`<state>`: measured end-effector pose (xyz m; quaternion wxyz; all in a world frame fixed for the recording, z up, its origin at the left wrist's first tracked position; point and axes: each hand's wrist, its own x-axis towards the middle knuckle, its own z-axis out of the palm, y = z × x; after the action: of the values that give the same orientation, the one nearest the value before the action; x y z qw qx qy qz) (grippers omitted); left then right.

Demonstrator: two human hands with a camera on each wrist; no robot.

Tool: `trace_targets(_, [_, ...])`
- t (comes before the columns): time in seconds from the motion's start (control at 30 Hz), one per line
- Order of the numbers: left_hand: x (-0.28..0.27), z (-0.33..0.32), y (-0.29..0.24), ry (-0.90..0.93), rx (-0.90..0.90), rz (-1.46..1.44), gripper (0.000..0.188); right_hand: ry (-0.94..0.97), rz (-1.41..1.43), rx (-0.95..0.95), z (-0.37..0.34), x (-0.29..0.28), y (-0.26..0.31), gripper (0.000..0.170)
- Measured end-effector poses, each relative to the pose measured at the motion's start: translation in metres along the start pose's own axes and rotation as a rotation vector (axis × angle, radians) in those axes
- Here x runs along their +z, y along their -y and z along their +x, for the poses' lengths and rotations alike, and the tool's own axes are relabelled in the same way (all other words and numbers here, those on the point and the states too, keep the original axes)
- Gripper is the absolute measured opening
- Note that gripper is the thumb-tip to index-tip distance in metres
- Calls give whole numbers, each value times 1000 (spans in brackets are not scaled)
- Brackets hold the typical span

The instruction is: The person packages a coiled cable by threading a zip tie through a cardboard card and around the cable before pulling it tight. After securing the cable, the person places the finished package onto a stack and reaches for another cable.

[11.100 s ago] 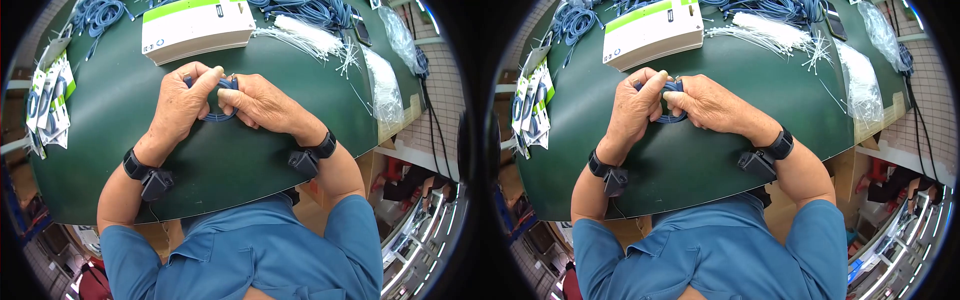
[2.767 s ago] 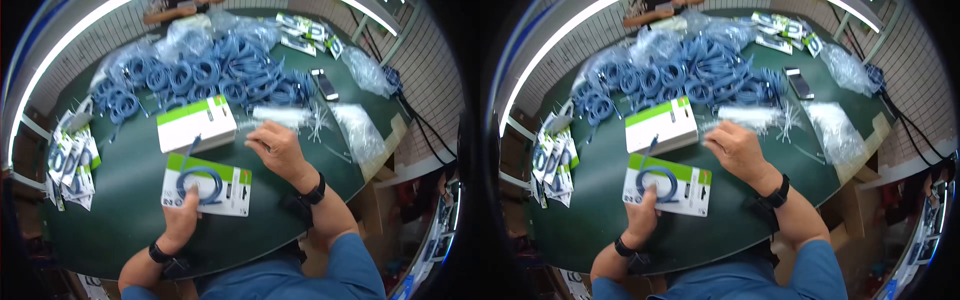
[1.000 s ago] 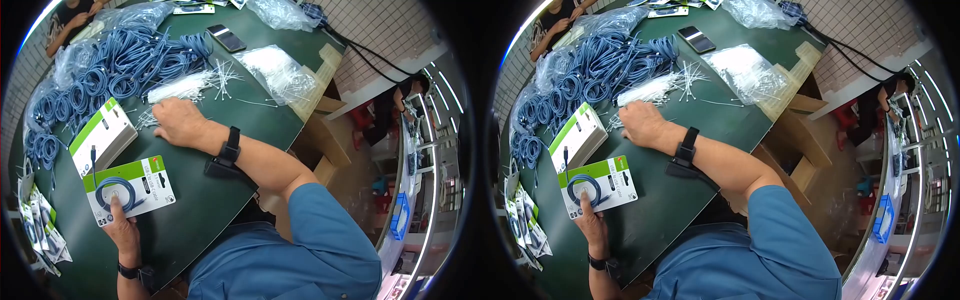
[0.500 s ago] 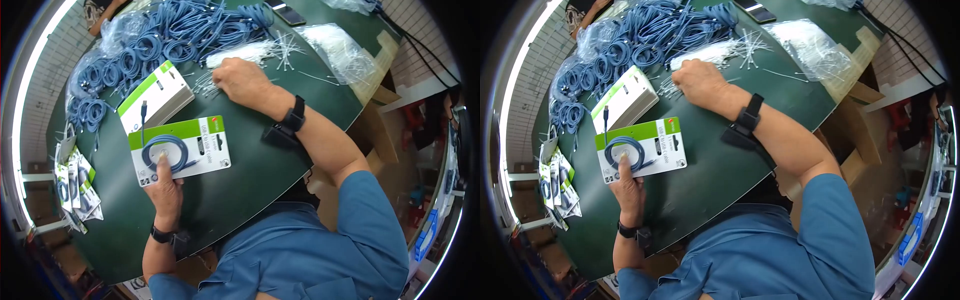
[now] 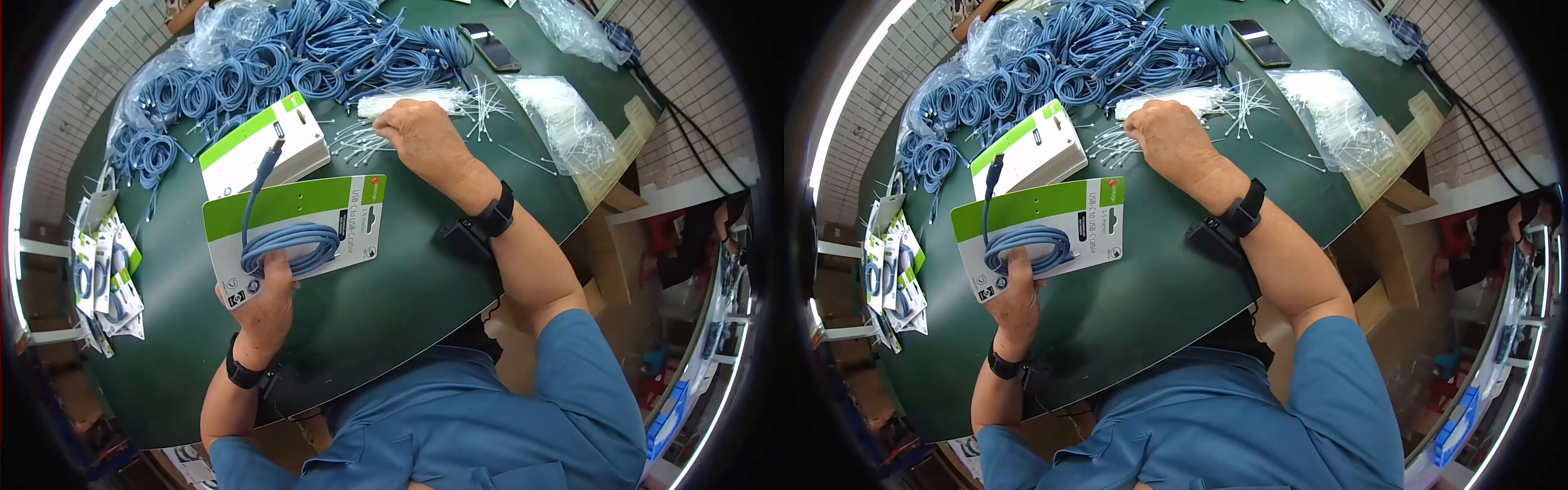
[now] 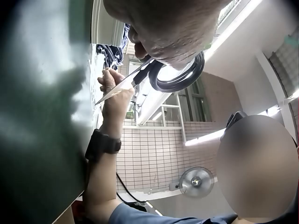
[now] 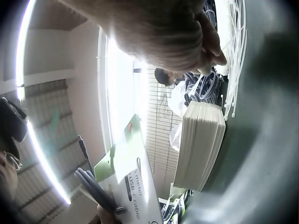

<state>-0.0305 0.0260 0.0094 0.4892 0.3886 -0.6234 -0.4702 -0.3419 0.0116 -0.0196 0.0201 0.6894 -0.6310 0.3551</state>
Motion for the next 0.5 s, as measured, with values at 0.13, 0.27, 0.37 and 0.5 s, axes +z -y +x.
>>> trace_targets(0.13, [-4, -6, 10, 30, -14, -11, 15, -27, 14, -33, 0, 1, 0, 8])
trace_targets(0.27, [-13, -7, 20, 68, -2, -15, 15, -39, 29, 2, 2, -2, 7, 7])
trace_targets(0.37, [-27, -4, 39, 106, 297, 434, 17, -34, 14, -2, 4, -2, 7, 7])
trace_targets(0.5, [-30, -3, 42, 184, 375, 402, 19, -83, 66, 33, 8, -10, 19, 6])
